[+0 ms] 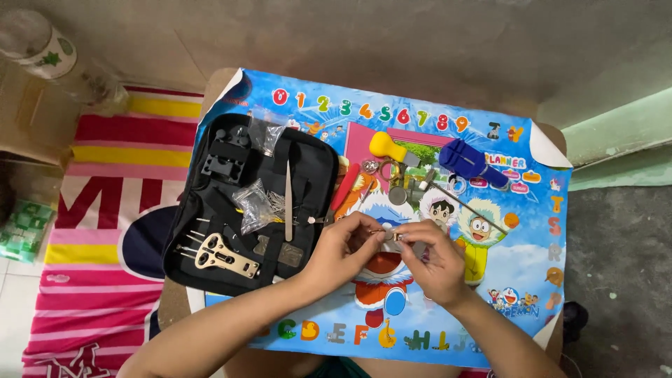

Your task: A person is reassembling a watch band by carefully inserting small pins into the links using tweezers and other specialized tools.

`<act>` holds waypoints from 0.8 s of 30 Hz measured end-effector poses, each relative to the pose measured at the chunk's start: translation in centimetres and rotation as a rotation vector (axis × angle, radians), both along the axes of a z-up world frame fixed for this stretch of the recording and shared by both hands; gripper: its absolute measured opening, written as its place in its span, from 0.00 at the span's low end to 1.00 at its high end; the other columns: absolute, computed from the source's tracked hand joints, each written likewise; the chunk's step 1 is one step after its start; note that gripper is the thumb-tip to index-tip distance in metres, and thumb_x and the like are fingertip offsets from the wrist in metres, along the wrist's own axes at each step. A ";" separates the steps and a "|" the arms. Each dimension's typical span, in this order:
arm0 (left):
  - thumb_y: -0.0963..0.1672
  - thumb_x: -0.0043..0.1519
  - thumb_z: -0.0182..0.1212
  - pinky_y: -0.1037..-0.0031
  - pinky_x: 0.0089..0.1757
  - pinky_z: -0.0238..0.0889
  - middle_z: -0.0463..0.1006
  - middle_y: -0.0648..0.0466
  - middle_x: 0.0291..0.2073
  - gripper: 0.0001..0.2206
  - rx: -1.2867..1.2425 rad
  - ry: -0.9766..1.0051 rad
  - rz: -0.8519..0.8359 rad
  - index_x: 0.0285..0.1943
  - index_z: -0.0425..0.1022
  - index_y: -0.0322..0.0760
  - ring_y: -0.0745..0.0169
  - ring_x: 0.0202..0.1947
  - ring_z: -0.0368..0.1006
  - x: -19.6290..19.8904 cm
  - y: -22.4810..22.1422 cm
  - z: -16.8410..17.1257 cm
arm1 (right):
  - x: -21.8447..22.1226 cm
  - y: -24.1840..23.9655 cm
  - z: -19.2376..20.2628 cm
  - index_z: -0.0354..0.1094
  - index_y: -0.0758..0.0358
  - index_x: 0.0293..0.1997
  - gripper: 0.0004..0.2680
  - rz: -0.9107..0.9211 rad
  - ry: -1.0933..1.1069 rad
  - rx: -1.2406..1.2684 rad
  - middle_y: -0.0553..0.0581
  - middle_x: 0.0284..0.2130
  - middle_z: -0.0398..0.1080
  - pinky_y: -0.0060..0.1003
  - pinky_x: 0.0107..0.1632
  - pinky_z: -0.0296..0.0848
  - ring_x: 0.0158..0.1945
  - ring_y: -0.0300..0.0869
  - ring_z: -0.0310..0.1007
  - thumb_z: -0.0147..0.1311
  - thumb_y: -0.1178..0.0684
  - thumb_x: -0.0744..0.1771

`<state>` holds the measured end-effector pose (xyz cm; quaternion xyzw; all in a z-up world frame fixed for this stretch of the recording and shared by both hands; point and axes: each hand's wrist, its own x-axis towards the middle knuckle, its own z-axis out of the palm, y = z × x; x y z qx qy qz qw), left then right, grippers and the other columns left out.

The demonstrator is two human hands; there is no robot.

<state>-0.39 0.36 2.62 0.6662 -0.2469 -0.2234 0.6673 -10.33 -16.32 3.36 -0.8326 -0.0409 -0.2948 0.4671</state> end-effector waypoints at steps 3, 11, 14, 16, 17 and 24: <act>0.39 0.59 0.66 0.70 0.22 0.67 0.80 0.42 0.23 0.04 -0.025 0.034 -0.038 0.41 0.81 0.33 0.51 0.23 0.77 0.0 0.1 -0.6 | 0.1 0.2 -0.1 0.69 0.71 0.42 0.07 0.016 -0.031 0.013 0.64 0.41 0.78 0.37 0.38 0.79 0.39 0.49 0.81 0.57 0.70 0.63; 0.33 0.54 0.58 0.72 0.21 0.72 0.80 0.40 0.31 0.11 -0.232 0.536 -0.125 0.45 0.75 0.23 0.56 0.23 0.78 0.9 -0.5 -1.2 | 0.3 0.2 0.5 0.69 0.72 0.42 0.08 0.008 -0.089 -0.064 0.63 0.40 0.79 0.35 0.35 0.79 0.36 0.49 0.81 0.59 0.71 0.63; 0.34 0.56 0.60 0.78 0.18 0.64 0.79 0.43 0.28 0.08 -0.197 0.525 -0.164 0.44 0.77 0.23 0.64 0.18 0.72 0.4 -0.2 -0.7 | 0.3 0.6 1.4 0.69 0.70 0.43 0.08 0.001 -0.115 -0.098 0.63 0.39 0.79 0.34 0.35 0.80 0.36 0.48 0.81 0.58 0.71 0.63; 0.35 0.56 0.62 0.79 0.21 0.64 0.79 0.44 0.27 0.08 -0.171 0.439 -0.185 0.43 0.79 0.24 0.67 0.21 0.72 0.1 -0.3 -0.9 | 0.2 0.3 0.9 0.70 0.70 0.42 0.08 -0.008 -0.130 -0.144 0.63 0.39 0.79 0.35 0.34 0.79 0.35 0.48 0.81 0.59 0.71 0.62; 0.36 0.56 0.65 0.79 0.23 0.64 0.80 0.46 0.27 0.07 -0.141 0.349 -0.200 0.42 0.80 0.25 0.69 0.24 0.72 0.1 -0.3 -1.0 | 0.2 0.2 0.7 0.70 0.70 0.42 0.09 -0.013 -0.149 -0.186 0.62 0.39 0.79 0.36 0.33 0.79 0.34 0.49 0.81 0.60 0.71 0.62; 0.40 0.61 0.67 0.79 0.27 0.59 0.75 0.48 0.20 0.06 -0.117 0.252 -0.202 0.39 0.82 0.26 0.71 0.24 0.66 -0.1 0.3 0.3 | 0.4 0.4 0.3 0.73 0.72 0.41 0.07 -0.037 -0.269 -0.390 0.63 0.39 0.80 0.39 0.35 0.79 0.34 0.51 0.81 0.62 0.69 0.62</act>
